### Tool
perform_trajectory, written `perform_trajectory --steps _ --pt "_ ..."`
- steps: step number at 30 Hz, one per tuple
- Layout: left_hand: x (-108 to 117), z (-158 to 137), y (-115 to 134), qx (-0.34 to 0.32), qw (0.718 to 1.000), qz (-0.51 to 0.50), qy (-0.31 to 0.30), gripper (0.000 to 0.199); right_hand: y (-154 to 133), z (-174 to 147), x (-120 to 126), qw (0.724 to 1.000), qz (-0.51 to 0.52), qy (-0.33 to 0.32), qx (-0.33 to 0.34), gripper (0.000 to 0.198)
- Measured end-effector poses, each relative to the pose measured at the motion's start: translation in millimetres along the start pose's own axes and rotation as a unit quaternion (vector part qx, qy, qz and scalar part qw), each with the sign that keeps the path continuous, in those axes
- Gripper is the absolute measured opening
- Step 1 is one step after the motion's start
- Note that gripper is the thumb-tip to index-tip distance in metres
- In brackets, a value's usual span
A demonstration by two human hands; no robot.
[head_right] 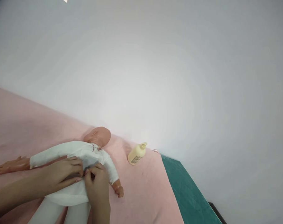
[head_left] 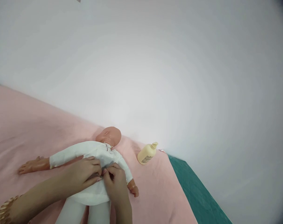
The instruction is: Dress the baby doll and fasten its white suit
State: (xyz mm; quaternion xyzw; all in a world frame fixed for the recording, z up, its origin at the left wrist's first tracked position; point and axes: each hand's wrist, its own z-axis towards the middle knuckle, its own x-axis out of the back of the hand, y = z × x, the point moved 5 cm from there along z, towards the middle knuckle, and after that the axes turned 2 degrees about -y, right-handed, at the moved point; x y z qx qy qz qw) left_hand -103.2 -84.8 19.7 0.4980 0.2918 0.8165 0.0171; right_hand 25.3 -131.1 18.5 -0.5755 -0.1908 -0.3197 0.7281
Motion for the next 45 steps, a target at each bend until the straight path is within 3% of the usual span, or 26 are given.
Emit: perform_trajectory --steps 7,15,21,45 --pt "4 3 -2 -0.004 0.999 -0.010 0.037 0.023 1 1 1 0.999 0.018 0.037 0.005 0.027" --pt "6 3 -20 -0.020 0.988 0.040 0.148 0.029 1 -2 4 0.995 0.055 0.079 0.035 0.022" --pt "1 4 -30 0.002 0.989 0.084 0.125 0.039 4 0 -4 0.998 0.023 0.040 0.052 0.037" --pt "-6 4 -36 0.046 0.985 0.121 0.113 0.052 5 4 -5 0.998 0.013 0.011 0.055 0.036"
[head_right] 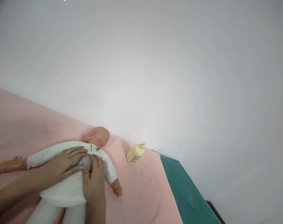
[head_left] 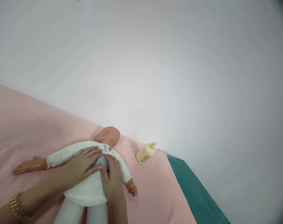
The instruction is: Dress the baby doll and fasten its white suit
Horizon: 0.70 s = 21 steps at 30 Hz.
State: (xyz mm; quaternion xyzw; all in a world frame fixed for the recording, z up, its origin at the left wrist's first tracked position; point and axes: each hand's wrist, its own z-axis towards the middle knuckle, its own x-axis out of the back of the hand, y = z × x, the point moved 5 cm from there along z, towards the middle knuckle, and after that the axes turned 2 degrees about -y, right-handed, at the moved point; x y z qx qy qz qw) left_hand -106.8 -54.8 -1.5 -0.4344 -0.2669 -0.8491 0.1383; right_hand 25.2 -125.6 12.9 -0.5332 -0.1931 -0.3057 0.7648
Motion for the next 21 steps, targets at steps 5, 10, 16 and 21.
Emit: perform_trajectory --steps 5,10,16,21 --pt "-3.3 -1.1 -2.8 0.001 1.000 0.009 0.014 0.055 2.7 0.3 -1.5 1.000 -0.017 -0.016 -0.008 0.041" --pt "-3.6 -1.0 -3.4 -0.011 1.000 0.011 0.027 0.054 5.1 -0.1 -2.9 1.000 -0.016 -0.020 -0.010 0.041" --pt "-3.5 -1.0 -3.8 -0.012 0.999 0.012 0.031 0.052 6.1 0.5 -3.9 1.000 -0.011 -0.015 -0.018 0.039" --pt "-3.8 -2.1 -3.4 -0.011 0.999 0.018 0.025 0.051 6.3 1.5 -4.1 1.000 -0.005 -0.015 -0.018 0.038"
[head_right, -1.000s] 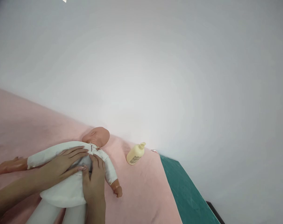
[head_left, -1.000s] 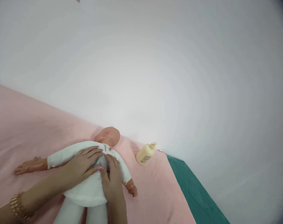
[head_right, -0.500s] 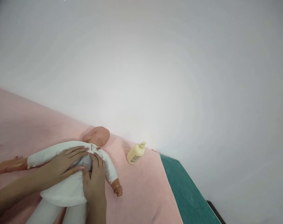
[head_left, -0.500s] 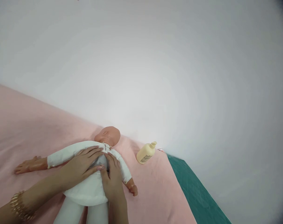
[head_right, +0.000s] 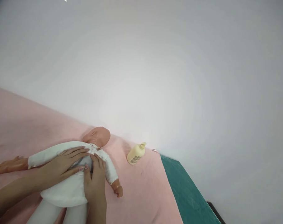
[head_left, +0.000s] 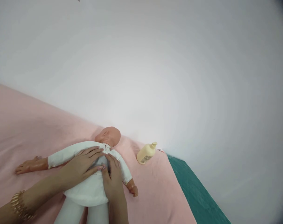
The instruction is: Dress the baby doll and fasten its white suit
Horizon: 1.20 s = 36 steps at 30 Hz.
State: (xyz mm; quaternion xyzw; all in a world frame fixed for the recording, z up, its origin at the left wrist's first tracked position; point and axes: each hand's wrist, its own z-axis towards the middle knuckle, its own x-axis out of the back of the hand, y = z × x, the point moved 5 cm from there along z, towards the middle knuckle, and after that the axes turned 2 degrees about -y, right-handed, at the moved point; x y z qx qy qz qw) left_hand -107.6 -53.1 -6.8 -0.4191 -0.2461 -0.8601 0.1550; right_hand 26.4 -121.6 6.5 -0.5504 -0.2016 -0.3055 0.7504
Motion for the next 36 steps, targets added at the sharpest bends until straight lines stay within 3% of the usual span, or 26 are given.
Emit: perform_trajectory --steps 36 --pt "6.5 2.3 5.7 -0.017 1.000 -0.005 0.003 0.045 -5.3 -4.7 4.9 1.000 0.007 0.023 0.009 0.036"
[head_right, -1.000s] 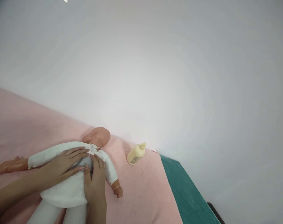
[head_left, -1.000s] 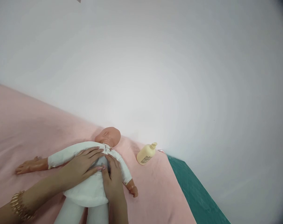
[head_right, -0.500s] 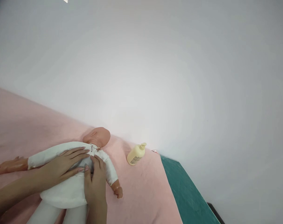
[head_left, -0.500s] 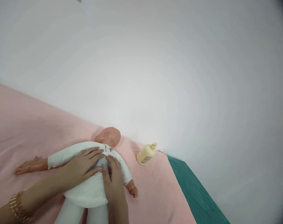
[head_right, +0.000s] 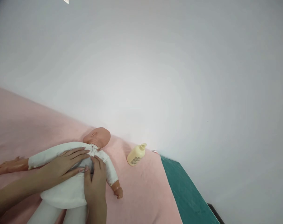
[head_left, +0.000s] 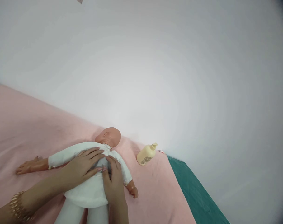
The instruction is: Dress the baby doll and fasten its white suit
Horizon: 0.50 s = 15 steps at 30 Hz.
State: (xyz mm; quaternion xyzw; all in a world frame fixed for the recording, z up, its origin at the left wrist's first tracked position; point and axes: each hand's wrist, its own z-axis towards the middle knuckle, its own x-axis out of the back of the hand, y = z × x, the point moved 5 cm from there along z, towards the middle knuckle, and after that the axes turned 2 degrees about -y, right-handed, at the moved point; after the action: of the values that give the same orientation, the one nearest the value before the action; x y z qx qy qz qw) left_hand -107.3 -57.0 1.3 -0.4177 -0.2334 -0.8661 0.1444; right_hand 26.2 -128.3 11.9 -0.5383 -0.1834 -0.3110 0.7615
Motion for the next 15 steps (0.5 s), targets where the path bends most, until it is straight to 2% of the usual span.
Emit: perform_trajectory --steps 15 --pt "-1.9 -0.2 -1.0 0.000 1.000 0.000 -0.005 0.044 0.4 -0.9 -0.3 1.000 0.002 -0.003 -0.008 0.037"
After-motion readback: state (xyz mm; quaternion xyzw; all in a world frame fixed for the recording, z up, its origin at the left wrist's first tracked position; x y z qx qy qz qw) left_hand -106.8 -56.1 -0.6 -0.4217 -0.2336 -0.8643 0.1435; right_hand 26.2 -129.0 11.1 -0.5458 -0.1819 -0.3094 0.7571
